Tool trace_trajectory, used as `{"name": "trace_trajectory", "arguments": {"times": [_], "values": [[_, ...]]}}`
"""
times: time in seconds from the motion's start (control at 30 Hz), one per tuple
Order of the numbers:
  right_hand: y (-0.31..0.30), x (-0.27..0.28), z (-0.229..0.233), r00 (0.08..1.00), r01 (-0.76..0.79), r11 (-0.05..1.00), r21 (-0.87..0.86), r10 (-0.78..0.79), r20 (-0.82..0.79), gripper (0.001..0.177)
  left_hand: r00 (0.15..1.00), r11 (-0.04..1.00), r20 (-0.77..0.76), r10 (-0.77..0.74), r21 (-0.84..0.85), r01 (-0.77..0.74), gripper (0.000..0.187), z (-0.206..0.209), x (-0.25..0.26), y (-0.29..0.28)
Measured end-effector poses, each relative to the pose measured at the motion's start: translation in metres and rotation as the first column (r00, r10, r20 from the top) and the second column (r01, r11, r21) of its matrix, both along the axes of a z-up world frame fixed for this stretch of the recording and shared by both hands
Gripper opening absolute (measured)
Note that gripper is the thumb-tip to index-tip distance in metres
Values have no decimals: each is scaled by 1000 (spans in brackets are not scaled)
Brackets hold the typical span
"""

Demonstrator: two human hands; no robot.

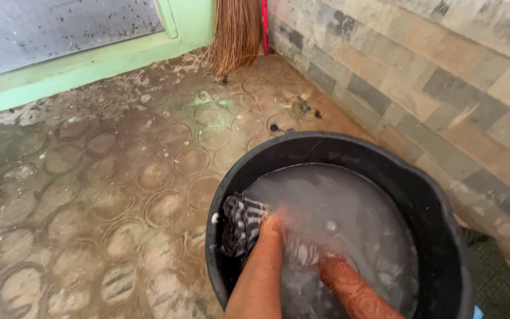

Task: The person washes a striped rug on the floor using soapy water and a brush, then scrubs it by hand inside a bucket of water.

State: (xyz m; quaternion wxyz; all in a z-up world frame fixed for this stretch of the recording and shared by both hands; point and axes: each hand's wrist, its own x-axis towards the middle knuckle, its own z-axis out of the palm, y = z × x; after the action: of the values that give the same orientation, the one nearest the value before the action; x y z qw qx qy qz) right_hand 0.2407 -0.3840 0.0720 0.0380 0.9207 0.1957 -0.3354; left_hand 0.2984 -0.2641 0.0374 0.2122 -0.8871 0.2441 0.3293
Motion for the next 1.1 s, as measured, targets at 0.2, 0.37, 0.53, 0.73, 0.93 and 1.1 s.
{"name": "trace_trajectory", "arguments": {"times": [0.2, 0.37, 0.53, 0.73, 0.93, 1.1], "values": [[-1, 10, 5, 972, 157, 986, 53, -164, 166, 28, 998, 997, 55, -31, -74, 35, 51, 34, -12, 5], [-44, 17, 19, 636, 136, 745, 653, -571, 518, 27, 958, 803, 266, 105, -591, 76, 53, 74, -28, 7], [-71, 18, 43, 397, -119, 597, 793, -704, 589, 19, 792, 381, 471, 388, -865, 328, 33, 78, -37, -13], [-58, 22, 53, 691, 347, 662, 664, -659, 296, 36, 863, 693, 369, 344, -720, 32, 57, 72, -41, -21], [-33, 30, 11, 947, 233, 951, 201, -269, 175, 38, 963, 973, 267, 43, -232, 20, 75, 11, -30, -20], [-29, 25, -18, 987, 146, 989, 36, -148, 69, 40, 989, 997, 142, 44, -62, -35, 60, -24, -19, -31]]}}
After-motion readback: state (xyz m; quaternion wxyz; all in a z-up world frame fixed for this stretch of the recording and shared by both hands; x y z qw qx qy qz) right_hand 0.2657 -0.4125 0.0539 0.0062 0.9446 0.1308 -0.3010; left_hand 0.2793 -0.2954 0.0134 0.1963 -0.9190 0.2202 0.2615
